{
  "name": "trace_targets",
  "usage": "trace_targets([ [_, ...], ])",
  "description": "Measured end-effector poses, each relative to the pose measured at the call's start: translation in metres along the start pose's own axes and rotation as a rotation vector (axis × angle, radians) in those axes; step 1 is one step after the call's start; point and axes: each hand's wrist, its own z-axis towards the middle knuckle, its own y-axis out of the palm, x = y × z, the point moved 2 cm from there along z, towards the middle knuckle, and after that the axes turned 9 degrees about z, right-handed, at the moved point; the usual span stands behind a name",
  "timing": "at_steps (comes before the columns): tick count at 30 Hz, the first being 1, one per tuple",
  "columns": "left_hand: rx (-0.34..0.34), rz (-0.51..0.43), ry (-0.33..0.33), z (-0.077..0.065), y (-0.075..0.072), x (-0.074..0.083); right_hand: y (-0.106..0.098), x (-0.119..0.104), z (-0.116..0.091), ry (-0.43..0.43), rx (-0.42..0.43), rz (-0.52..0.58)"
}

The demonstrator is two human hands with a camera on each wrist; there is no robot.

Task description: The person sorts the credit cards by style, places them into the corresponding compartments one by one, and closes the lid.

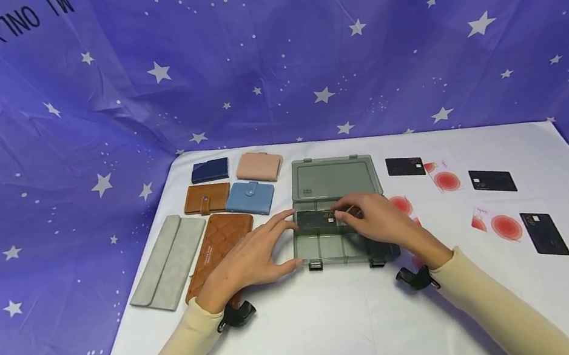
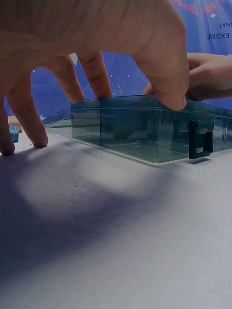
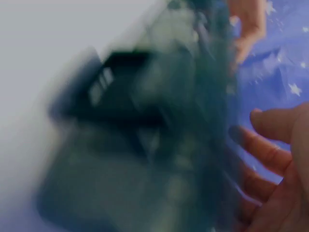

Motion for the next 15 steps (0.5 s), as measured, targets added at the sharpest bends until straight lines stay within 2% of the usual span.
trace_targets([
  [4, -0.001, 0.006, 0.0, -0.001, 0.001, 0.0, -0.023, 0.008, -0.002, -0.041, 0.061, 0.055],
  [9, -0.004, 0.003, -0.004, -0.002, 0.001, 0.001, -0.06, 0.032, 0.0, -0.071, 0.167, 0.045],
  [12, -0.008, 0.0, -0.006, -0.001, 0.001, 0.001, -0.083, 0.057, 0.003, -0.042, 0.225, 0.016],
  [15, -0.008, 0.0, -0.006, -0.001, 0.001, 0.001, -0.104, 0.085, 0.006, 0.031, 0.24, -0.01],
])
